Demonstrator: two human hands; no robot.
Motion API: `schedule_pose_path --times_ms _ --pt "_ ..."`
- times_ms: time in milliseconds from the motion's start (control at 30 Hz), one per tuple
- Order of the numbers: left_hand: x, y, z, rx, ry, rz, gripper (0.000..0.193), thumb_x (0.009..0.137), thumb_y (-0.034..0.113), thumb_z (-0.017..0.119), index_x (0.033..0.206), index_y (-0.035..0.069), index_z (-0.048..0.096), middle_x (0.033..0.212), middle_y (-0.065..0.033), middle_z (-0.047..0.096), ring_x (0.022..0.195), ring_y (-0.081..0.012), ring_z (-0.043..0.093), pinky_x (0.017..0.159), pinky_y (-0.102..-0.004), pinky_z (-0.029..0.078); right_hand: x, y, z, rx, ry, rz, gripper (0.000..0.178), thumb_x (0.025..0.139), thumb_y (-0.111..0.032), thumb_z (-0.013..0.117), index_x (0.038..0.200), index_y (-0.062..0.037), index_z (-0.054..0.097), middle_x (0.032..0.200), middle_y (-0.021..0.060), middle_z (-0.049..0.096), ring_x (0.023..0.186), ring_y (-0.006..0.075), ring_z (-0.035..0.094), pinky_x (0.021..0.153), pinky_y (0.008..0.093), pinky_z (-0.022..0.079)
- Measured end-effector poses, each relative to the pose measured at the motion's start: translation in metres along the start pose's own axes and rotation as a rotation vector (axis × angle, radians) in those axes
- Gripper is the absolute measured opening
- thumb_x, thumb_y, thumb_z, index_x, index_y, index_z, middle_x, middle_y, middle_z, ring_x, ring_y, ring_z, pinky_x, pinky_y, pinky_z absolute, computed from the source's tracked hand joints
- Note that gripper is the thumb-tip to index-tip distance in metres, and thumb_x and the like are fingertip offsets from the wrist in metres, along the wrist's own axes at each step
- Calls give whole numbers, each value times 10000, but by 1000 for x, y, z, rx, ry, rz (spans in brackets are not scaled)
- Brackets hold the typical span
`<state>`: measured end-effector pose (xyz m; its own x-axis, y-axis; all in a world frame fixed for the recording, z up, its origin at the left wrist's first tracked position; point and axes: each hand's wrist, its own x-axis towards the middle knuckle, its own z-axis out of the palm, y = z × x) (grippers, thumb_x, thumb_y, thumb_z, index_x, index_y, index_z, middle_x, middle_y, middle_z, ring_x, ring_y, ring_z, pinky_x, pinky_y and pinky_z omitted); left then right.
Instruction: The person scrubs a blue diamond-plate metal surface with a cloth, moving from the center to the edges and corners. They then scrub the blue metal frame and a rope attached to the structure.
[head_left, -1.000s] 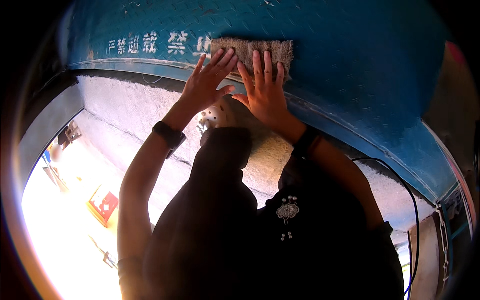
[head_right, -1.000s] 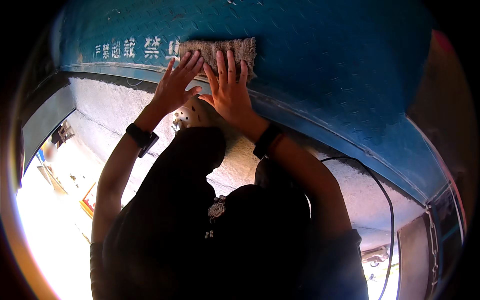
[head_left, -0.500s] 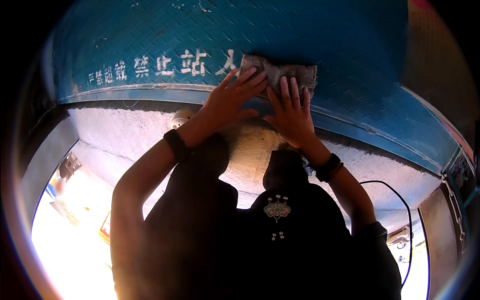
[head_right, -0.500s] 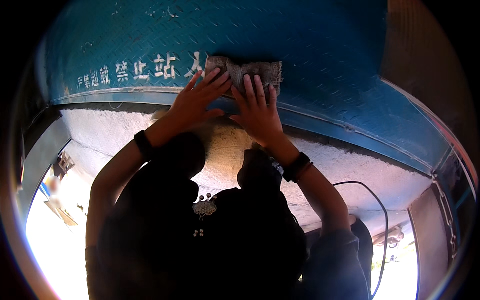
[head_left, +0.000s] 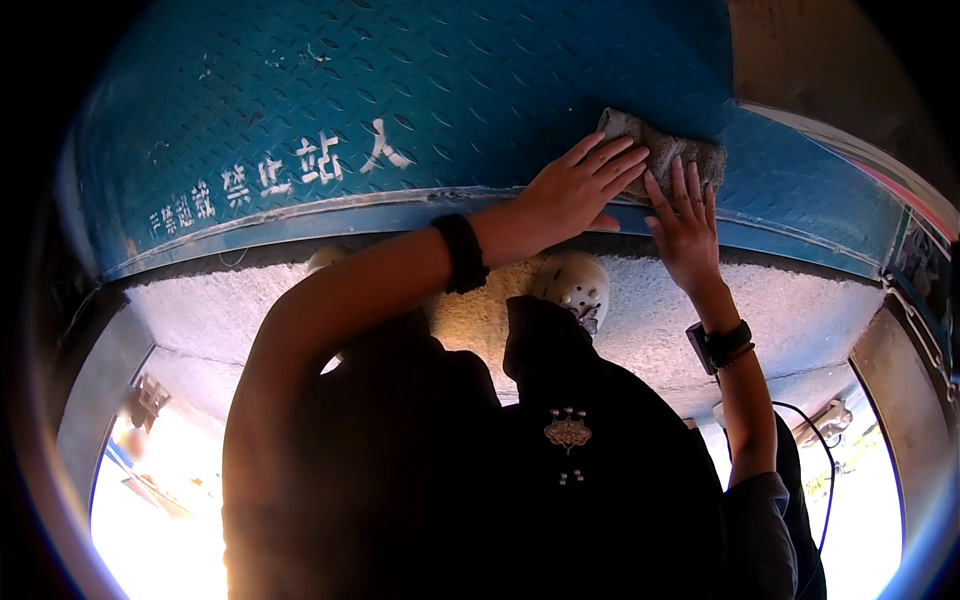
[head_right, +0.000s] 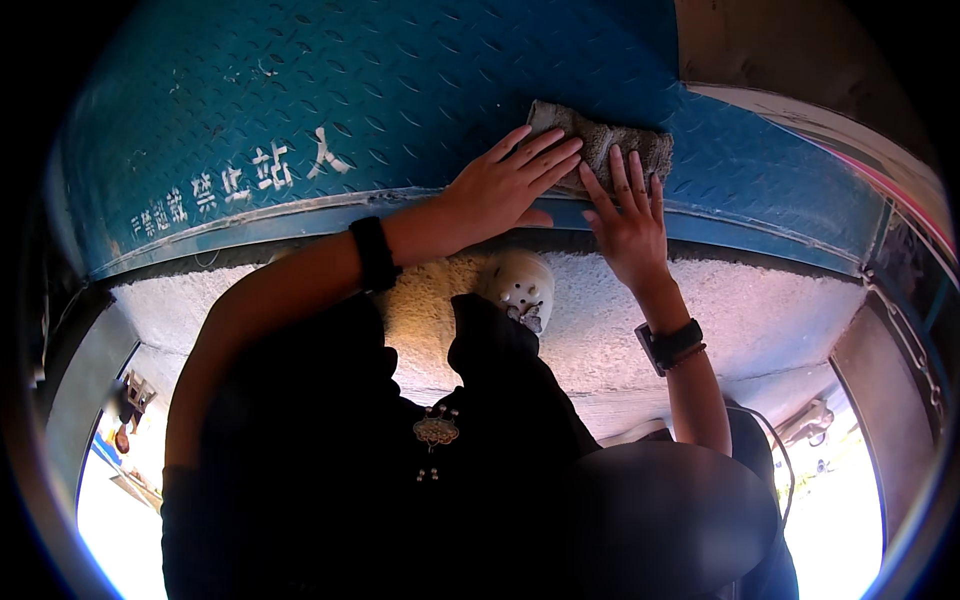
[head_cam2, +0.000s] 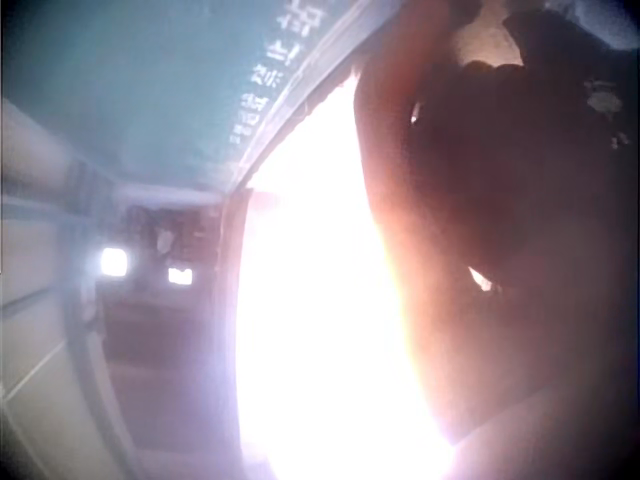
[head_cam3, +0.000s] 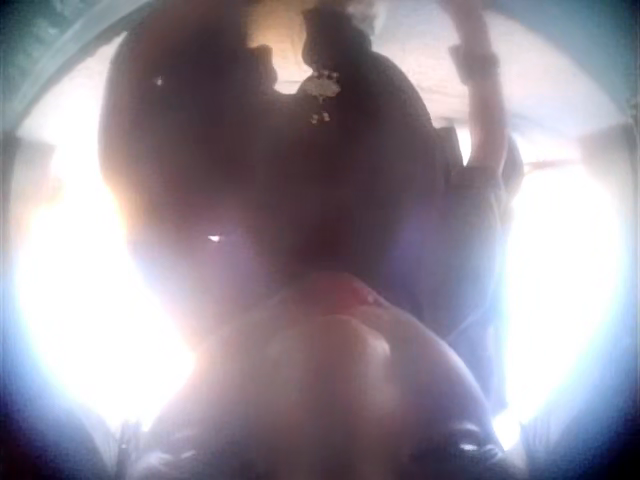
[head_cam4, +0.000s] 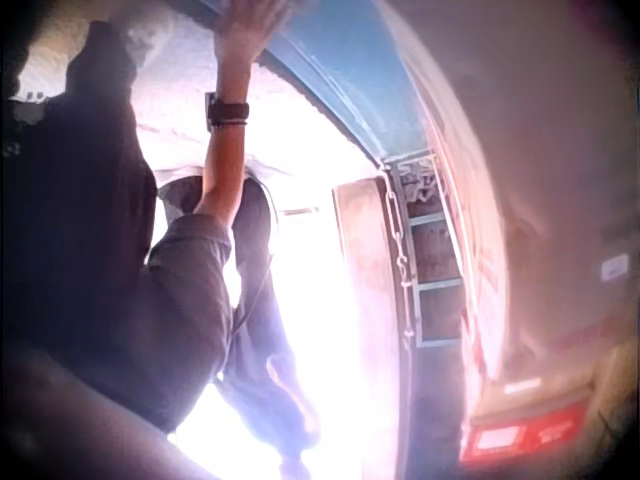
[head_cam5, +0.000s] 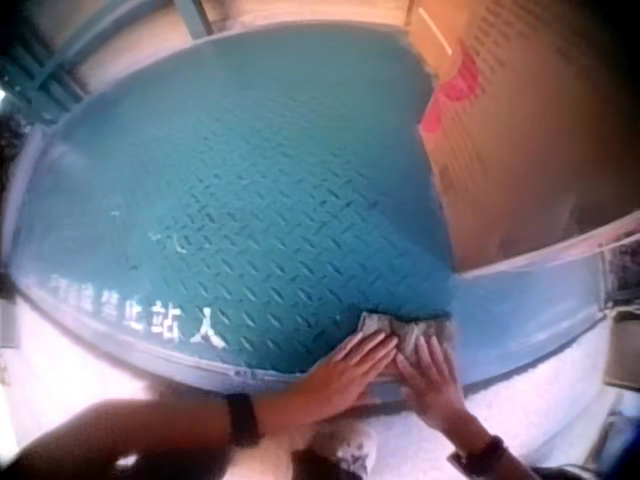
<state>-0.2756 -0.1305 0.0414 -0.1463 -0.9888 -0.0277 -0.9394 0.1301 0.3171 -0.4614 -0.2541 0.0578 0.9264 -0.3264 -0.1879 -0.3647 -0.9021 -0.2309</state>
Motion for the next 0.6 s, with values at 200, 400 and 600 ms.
schedule_pose_path --times_ms 200,400,600 --pt "-3 -4 -5 48 -42 51 869 736 530 585 1376 11 310 1465 -124 254 1368 -264 209 1107 -401 185 3 -6 -6 -26 -5 52 534 850 -257 576 1355 -309 412 1468 114 271 1350 309 266 1040 572 227" --pt "-7 -22 -12 -260 -33 132 761 773 363 647 1372 25 322 1463 -114 263 1365 -259 222 1104 -397 208 3 -3 -3 12 47 50 542 825 -226 609 1335 -303 444 1449 114 312 1331 313 302 1032 578 241" --pt "1 -42 -34 -21 -286 288 752 776 322 655 1402 102 301 1482 -50 235 1375 -207 195 1117 -396 182 10 -11 -4 90 159 66 416 831 -247 616 1241 -215 555 1399 150 383 1313 339 325 1013 588 254"
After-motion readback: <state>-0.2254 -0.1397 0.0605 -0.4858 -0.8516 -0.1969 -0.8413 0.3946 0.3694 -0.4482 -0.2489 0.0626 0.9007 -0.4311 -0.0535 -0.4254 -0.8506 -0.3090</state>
